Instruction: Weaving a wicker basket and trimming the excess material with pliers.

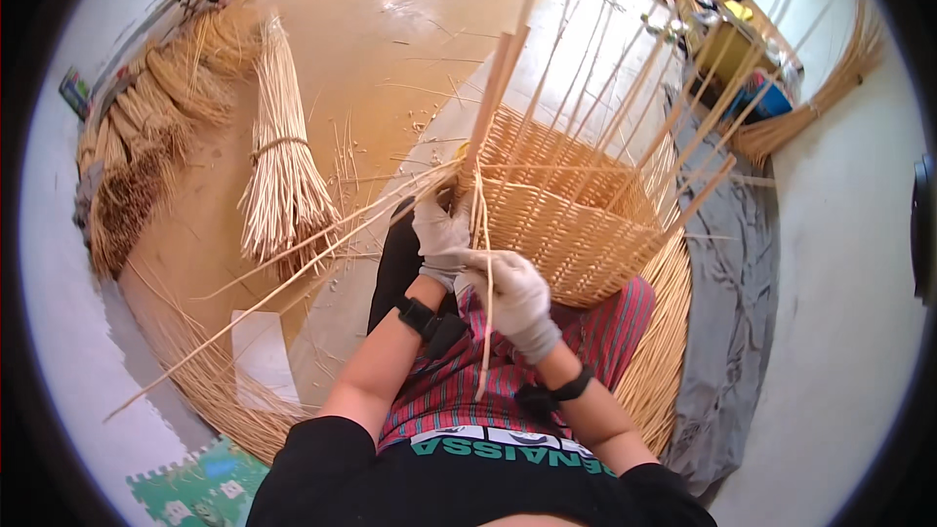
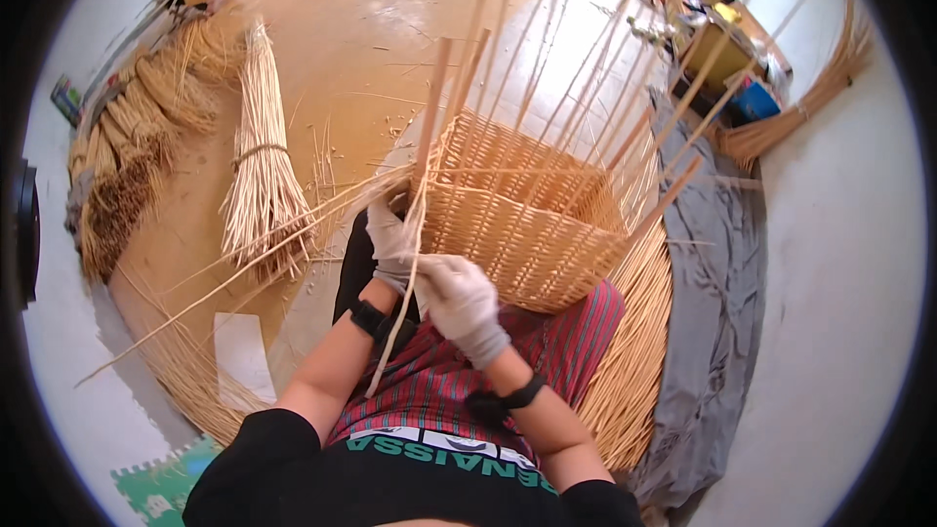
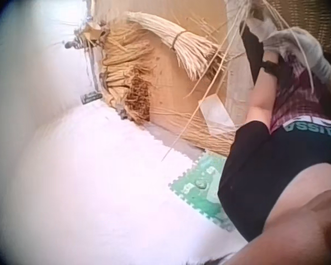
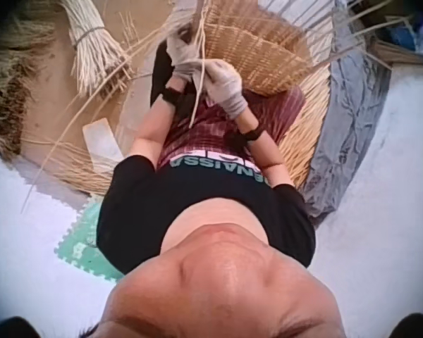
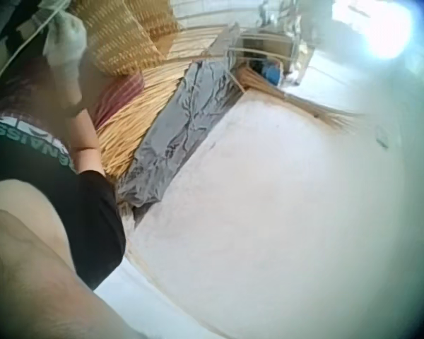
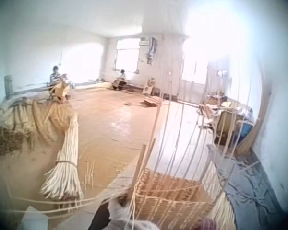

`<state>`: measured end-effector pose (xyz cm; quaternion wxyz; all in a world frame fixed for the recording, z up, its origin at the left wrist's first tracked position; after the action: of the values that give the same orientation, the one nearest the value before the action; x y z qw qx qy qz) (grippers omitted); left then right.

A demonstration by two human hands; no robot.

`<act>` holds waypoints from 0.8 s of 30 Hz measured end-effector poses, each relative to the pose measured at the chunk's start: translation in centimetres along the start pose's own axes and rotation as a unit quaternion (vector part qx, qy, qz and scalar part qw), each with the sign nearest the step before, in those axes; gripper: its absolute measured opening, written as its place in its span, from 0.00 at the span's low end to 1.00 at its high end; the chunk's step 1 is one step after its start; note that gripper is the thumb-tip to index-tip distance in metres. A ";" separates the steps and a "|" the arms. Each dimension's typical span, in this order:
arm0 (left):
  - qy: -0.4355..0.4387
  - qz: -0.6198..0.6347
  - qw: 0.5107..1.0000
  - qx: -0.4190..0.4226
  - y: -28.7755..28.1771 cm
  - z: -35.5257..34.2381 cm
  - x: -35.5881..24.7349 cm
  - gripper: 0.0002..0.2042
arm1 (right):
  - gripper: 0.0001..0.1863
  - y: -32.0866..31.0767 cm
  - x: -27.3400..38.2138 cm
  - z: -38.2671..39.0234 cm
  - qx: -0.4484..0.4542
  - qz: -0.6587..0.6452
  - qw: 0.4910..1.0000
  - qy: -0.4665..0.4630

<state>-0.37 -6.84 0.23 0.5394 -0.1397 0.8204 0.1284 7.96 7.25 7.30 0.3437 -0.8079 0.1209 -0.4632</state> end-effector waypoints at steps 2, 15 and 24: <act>0.023 -0.046 0.995 0.084 -0.5 0.1 2.1 0.18 | 0.21 2.1 2.4 -2.9 -0.038 -0.081 0.996 -0.003; -0.063 0.099 0.993 0.023 -0.3 0.9 4.3 0.16 | 0.26 5.4 4.2 -6.4 -0.041 0.053 0.998 -0.005; -0.099 0.161 0.982 0.019 0.9 -0.3 6.1 0.15 | 0.10 3.3 3.7 -3.7 -0.078 0.091 0.990 -0.081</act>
<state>-3.25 -6.62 -5.20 0.5929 0.0180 0.7769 0.2110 7.35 1.28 8.82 0.3291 -0.8525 0.2017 -0.3524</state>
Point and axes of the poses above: each hand's wrist, its own z-axis away from the middle knuckle, its own y-axis out of the palm, x = y × z, the point moved 7 cm from there along -z, towards the middle knuckle, and after that the axes turned 12 degrees about x, right-handed, at the moved point
